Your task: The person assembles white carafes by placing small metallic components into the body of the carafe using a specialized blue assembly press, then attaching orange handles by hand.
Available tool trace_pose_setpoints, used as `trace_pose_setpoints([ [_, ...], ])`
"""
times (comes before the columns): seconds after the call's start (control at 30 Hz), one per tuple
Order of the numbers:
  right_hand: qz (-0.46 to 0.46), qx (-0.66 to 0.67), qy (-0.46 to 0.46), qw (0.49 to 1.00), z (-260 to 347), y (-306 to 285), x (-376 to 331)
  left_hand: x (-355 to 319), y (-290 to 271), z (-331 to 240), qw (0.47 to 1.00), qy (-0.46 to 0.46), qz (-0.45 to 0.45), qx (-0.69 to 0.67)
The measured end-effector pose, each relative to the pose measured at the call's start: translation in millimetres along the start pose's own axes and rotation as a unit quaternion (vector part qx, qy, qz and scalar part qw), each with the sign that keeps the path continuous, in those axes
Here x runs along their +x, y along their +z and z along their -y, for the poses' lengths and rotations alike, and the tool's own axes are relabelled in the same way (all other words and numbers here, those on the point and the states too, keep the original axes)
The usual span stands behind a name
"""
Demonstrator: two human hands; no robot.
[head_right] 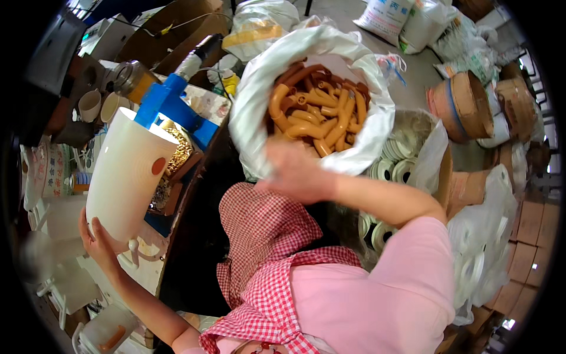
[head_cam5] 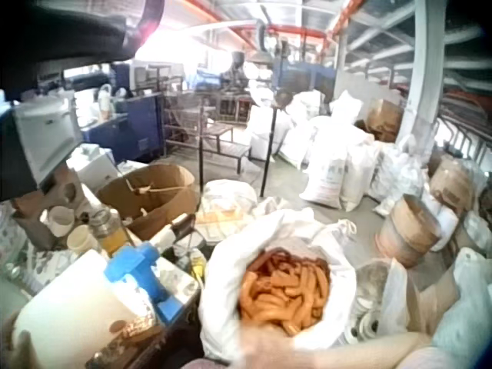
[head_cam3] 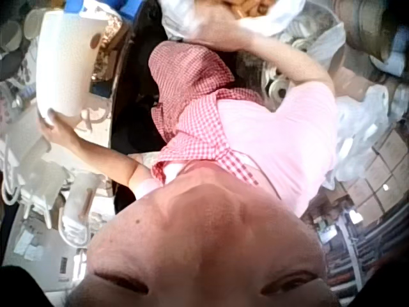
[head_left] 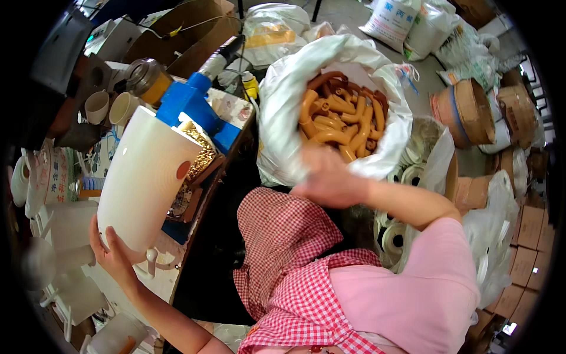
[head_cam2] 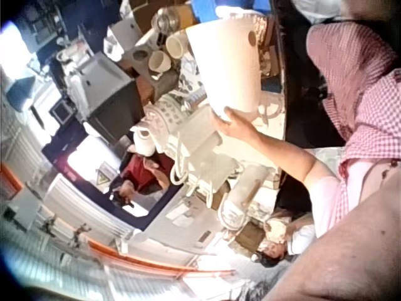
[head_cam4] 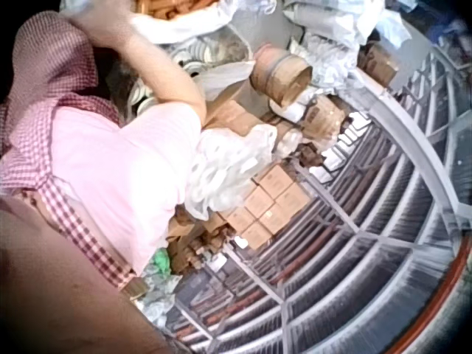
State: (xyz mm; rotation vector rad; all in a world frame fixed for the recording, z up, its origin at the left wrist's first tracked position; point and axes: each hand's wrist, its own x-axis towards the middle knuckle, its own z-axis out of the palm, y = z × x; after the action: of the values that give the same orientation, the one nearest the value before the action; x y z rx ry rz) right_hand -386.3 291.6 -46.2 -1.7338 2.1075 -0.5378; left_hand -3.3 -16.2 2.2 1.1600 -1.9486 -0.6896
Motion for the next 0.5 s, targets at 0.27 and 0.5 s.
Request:
trace_pose_setpoints([
  [0.27, -0.006, -0.001, -0.04, 0.999, -14.7, 161.8, 40.0, 6.0, 1.5, -0.7, 0.999, -0.033, -0.007, 0.005],
  [0.5, -0.193, 0.06, -0.137, 0.97, 26.0, 77.3, -11.1, 1.6, -1.1, 0.0, 0.999, -0.022, -0.02, 0.032],
])
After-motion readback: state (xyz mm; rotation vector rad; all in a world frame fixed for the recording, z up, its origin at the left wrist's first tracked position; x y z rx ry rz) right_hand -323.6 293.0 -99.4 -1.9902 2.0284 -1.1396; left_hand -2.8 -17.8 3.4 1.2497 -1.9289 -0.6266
